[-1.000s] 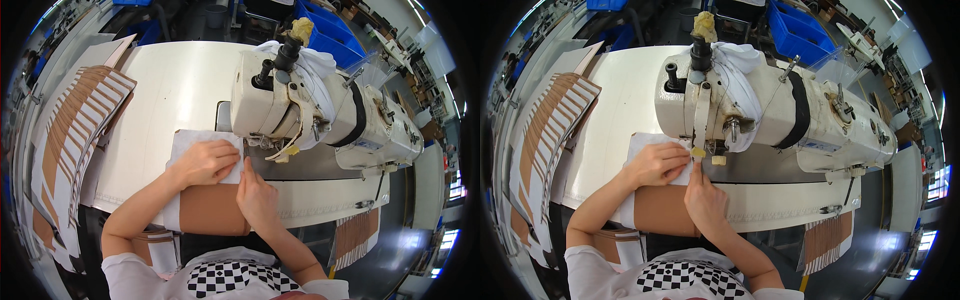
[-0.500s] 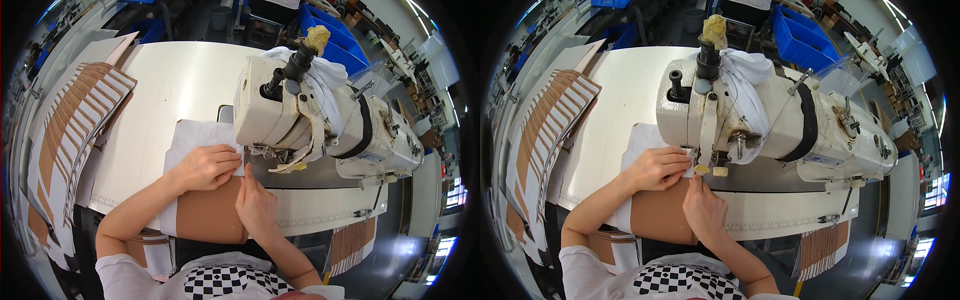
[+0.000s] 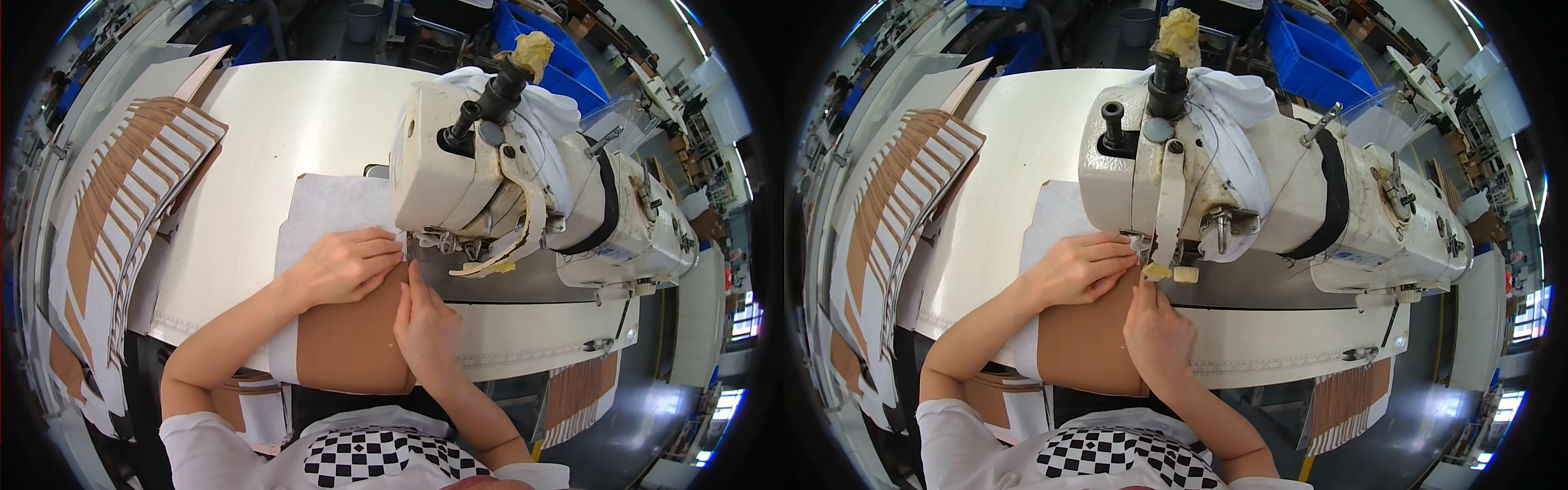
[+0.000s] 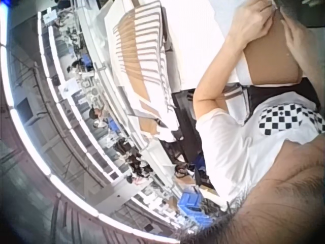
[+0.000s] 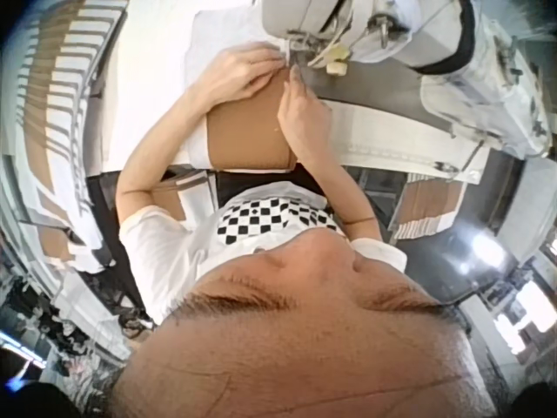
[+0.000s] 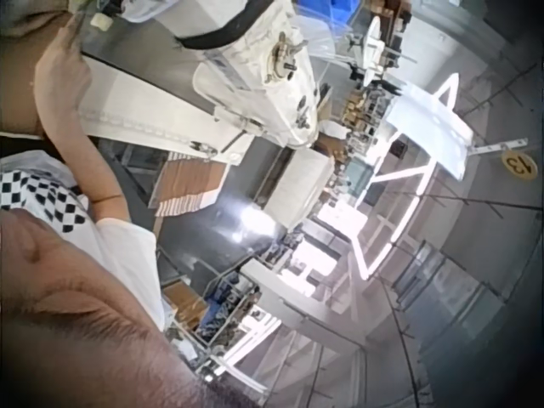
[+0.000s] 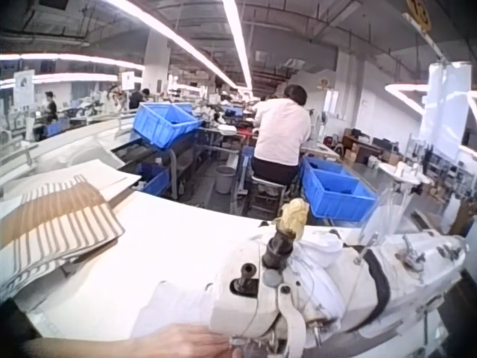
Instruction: The person processes fabric pieces on a sewing machine, presses and folds their edges by hand, and stacks the completed pieces.
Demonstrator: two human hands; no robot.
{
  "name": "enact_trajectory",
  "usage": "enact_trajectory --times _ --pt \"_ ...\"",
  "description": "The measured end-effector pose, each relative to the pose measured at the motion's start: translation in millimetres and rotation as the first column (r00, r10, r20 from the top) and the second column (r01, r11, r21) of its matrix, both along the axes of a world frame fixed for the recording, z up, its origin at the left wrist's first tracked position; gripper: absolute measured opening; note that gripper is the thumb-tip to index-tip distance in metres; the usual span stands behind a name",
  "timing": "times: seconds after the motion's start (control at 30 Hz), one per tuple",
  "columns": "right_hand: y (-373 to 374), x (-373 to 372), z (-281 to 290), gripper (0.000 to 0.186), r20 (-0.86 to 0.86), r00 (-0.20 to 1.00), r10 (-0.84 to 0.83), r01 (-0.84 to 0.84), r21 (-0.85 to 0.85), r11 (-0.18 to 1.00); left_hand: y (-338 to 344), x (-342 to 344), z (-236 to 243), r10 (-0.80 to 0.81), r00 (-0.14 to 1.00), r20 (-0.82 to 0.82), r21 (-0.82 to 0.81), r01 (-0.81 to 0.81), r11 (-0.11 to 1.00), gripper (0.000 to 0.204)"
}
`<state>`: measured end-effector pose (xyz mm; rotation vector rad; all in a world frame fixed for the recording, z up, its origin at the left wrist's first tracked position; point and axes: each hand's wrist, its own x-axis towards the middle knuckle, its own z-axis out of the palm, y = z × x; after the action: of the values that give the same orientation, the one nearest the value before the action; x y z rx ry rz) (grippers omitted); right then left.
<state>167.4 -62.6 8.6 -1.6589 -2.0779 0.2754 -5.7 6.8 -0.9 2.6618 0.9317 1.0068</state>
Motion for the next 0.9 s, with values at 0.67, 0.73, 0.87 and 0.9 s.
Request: enact_trajectory --times 0.67,0.73,0.87,0.9 --pt "0 -4 9 0.033 0.094 0.995 -0.028 0.03 -0.02 0.999 0 1 0 0.02 1.0 0.009 0.006 -0.02 1.0 0.021" --pt "1 -6 11 0.033 0.137 0.99 -0.031 0.04 -0.062 0.997 2 1 2 0.014 1.0 0.011 0.008 -0.014 1.0 0.021" --pt "-6 -5 5 0.035 0.087 0.996 -0.033 0.034 -0.01 0.999 -1 -1 4 0.01 0.999 -0.032 0.033 -0.009 0.999 0.018" --pt "-8 -4 3 0.036 0.06 0.998 -0.029 0.028 0.011 1.0 -2 -1 3 -0.019 0.999 -0.043 0.04 0.021 0.999 0.017"
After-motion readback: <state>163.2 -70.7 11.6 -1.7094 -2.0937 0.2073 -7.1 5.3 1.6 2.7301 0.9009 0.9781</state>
